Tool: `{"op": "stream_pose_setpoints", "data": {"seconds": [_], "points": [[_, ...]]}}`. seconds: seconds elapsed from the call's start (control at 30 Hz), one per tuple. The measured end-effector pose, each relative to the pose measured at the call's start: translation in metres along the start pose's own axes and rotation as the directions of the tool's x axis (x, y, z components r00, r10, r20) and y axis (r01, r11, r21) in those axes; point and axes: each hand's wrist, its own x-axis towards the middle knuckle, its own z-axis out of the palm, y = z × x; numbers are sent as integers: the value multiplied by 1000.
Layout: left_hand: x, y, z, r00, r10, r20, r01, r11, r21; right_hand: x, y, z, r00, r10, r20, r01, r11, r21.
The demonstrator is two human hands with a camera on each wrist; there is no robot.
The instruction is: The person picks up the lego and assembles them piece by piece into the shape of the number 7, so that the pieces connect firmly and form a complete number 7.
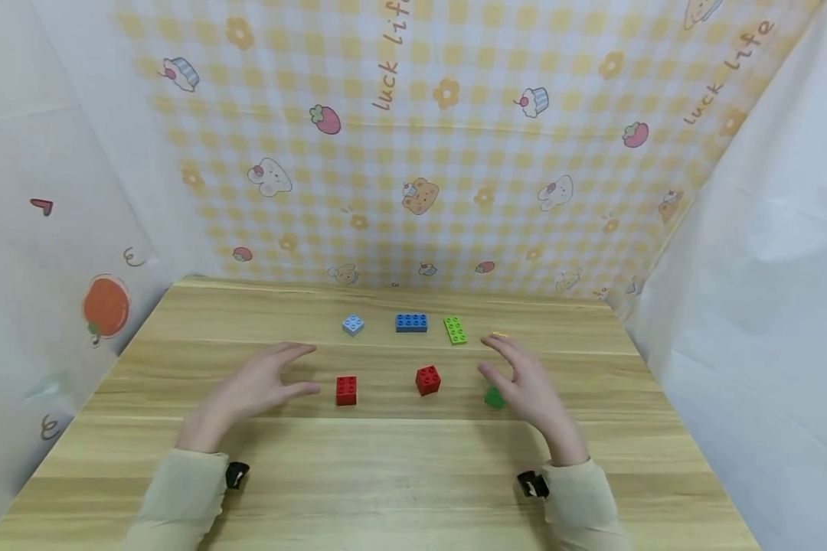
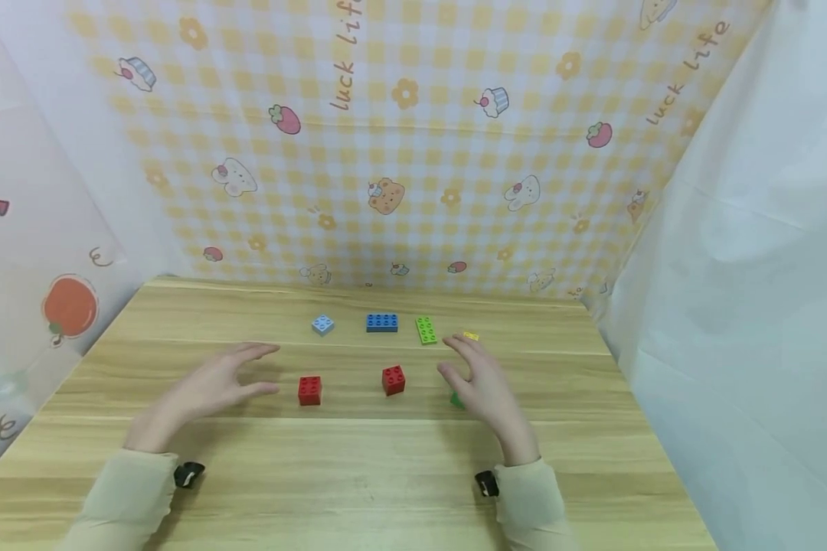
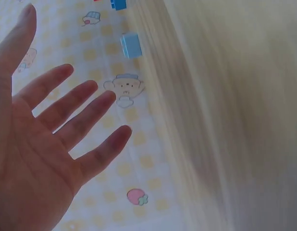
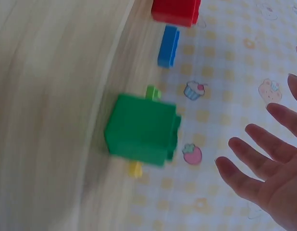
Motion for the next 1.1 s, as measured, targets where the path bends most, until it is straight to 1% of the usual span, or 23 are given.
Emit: {"op": "stream_pose_setpoints", "data": {"seconds": [0.1, 0.23, 0.4, 0.53, 0.63, 0.8, 0.9, 0.97, 1.03, 1.1], "points": [[3, 2, 4, 1000, -8, 1, 8, 1000, -30, 6, -2, 9, 1000, 6, 15, -6, 999, 47], [7, 6, 9, 1000, -11, 5, 11, 996, -83, 13, -4, 17, 999, 40, 34, -44, 992, 119], [15, 10, 15, 999, 0, 53, 8, 990, -139, 19, -7, 25, 991, 123, 48, -130, 972, 197], [19, 13, 18, 995, -3, 95, 19, 985, -173, 25, -8, 32, 980, 163, 115, -186, 953, 238], [22, 15, 20, 992, 1, 126, 25, 980, -198, 28, -10, 38, 968, 190, 165, -230, 934, 274], [25, 15, 27, 986, -5, 167, 43, 973, -228, 32, -11, 47, 950, 235, 205, -288, 911, 295], [25, 15, 32, 978, -30, 206, 88, 957, -278, 34, -10, 51, 939, 252, 233, -314, 905, 288], [25, 14, 35, 971, -36, 235, 111, 943, -314, 34, -8, 55, 933, 259, 249, -328, 896, 298], [24, 14, 38, 967, -32, 252, 118, 935, -335, 34, -7, 59, 929, 257, 266, -337, 886, 319], [21, 13, 40, 967, -32, 254, 121, 931, -345, 33, -5, 64, 925, 246, 290, -338, 881, 331]]}}
